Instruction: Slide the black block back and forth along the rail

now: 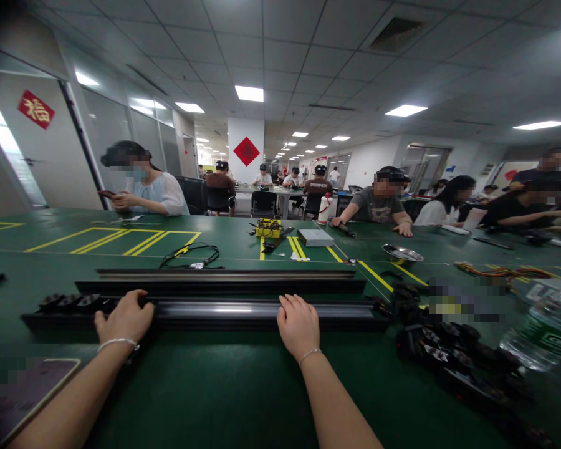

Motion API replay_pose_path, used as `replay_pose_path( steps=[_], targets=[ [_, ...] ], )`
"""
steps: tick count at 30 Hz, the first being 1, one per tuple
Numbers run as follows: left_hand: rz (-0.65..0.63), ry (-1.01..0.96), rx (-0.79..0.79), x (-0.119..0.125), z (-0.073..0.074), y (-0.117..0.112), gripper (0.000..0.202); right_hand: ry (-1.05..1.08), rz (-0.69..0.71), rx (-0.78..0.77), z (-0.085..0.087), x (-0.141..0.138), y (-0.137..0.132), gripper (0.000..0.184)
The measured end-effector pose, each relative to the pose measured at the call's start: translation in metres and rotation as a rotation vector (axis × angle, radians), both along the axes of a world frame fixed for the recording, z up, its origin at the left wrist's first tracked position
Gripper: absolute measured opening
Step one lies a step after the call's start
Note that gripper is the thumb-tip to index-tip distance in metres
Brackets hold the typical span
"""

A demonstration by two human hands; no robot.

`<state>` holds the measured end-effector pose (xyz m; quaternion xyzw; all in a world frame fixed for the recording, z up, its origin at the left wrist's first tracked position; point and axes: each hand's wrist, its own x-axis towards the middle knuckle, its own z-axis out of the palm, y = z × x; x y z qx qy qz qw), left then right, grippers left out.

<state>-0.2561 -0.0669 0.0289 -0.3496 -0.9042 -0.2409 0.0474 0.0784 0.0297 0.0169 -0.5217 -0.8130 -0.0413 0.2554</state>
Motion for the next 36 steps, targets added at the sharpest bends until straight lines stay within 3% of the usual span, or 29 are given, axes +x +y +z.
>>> replay_pose_path(
  steps=[14,36],
  targets=[
    [-0.055,0.026,-0.075,0.004,0.009,-0.002,0.040,-0.011,-0.004,-0.005,0.002,0.000,0.000,0.037],
    [0.052,0.003,-0.033,-0.007,-0.003,-0.001,0.044,0.003,-0.007,-0.018,0.003,-0.001,-0.002,0.038]
  ],
)
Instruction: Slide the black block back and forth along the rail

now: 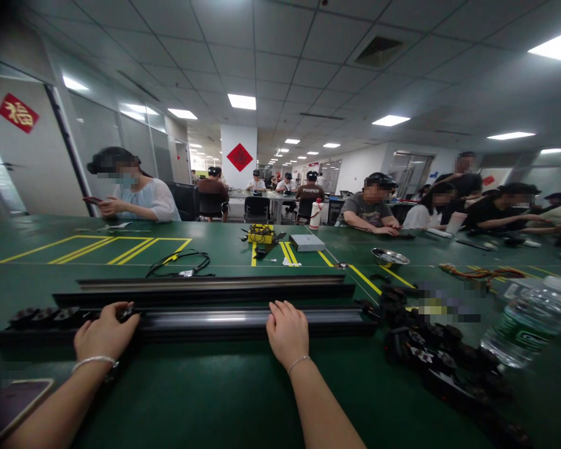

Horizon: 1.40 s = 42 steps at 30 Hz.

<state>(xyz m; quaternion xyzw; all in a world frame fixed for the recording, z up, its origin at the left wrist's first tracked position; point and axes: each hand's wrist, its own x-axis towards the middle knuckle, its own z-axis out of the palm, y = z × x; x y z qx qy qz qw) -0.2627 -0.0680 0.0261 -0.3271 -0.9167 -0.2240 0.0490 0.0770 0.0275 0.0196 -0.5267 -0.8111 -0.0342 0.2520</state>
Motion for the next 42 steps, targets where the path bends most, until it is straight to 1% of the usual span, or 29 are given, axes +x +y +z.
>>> replay_pose_path(
  steps=[5,14,26,42],
  targets=[
    [-0.006,-0.009,-0.012,0.0004,0.0013,0.0007,0.044,0.017,0.003,0.005,-0.0005,-0.0003,0.0003,0.038],
    [-0.019,-0.013,-0.025,-0.0032,-0.0026,0.0012,0.046,0.043,0.012,0.001,-0.0022,0.0003,0.0012,0.037],
    [-0.053,-0.023,-0.057,0.0016,0.0032,0.0000,0.050,0.018,0.008,0.007,-0.0040,0.0003,0.0029,0.037],
    [-0.054,0.004,-0.076,-0.0010,0.0003,0.0013,0.051,0.043,0.011,0.011,-0.0044,-0.0005,0.0028,0.037]
  ],
)
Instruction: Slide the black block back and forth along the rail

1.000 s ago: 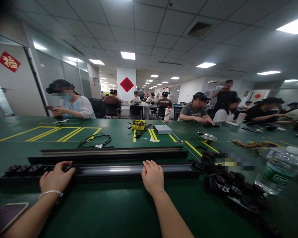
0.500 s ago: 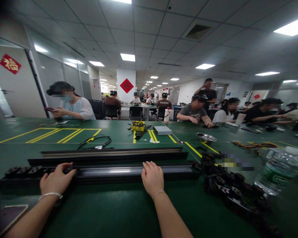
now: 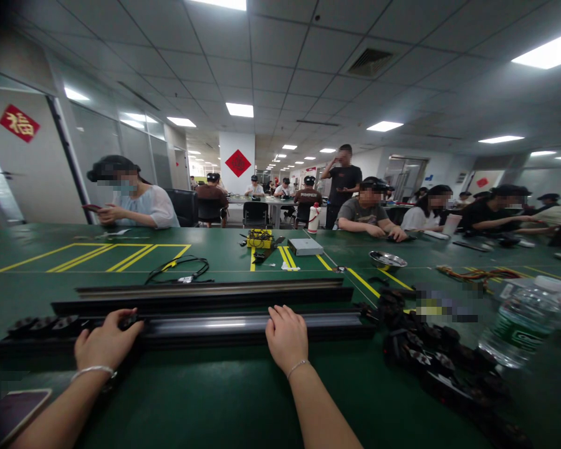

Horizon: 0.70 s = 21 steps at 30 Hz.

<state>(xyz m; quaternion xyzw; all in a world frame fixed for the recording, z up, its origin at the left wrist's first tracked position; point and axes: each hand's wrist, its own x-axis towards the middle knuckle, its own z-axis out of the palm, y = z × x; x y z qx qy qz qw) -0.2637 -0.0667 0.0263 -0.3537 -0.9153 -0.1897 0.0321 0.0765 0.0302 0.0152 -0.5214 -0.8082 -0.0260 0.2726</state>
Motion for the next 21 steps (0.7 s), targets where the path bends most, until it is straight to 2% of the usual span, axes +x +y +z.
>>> replay_pose_path(
  steps=[21],
  targets=[
    [-0.008,0.015,-0.020,0.0049,0.0010,-0.0015,0.054,-0.015,-0.009,-0.011,0.0004,-0.0002,-0.0003,0.037]
  ],
)
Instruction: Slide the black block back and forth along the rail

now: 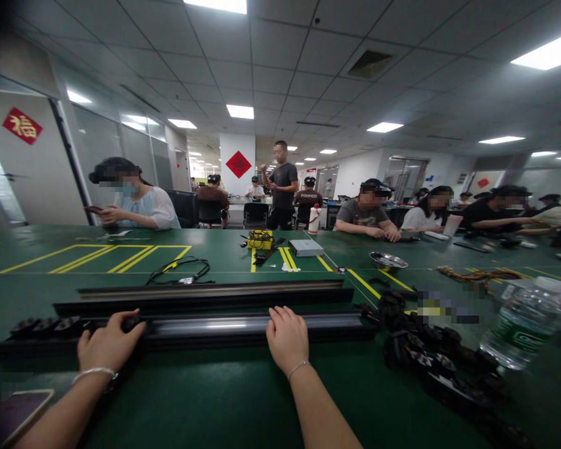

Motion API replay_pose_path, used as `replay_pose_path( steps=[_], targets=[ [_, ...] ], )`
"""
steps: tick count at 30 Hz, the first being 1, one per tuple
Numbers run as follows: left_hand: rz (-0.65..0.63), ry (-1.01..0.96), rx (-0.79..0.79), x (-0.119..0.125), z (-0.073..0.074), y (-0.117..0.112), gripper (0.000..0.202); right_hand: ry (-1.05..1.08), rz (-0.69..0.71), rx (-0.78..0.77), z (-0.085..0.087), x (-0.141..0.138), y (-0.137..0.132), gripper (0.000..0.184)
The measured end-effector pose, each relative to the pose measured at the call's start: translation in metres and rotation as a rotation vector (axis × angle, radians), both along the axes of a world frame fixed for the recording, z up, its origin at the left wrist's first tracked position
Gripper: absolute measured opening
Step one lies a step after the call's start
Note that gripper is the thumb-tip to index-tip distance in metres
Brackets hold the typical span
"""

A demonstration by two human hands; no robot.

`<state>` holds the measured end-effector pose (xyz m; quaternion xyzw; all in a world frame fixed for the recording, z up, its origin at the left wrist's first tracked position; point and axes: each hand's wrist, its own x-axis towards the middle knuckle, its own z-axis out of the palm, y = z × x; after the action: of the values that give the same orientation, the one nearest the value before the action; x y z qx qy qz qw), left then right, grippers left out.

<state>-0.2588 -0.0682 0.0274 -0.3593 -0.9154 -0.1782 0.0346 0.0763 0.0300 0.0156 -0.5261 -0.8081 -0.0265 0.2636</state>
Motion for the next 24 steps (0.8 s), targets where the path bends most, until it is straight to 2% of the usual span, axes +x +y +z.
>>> replay_pose_path(
  steps=[24],
  targets=[
    [-0.030,-0.001,-0.010,0.0024,0.0010,-0.0009,0.055,-0.009,0.001,-0.007,0.0018,-0.0001,-0.0010,0.038]
  ],
)
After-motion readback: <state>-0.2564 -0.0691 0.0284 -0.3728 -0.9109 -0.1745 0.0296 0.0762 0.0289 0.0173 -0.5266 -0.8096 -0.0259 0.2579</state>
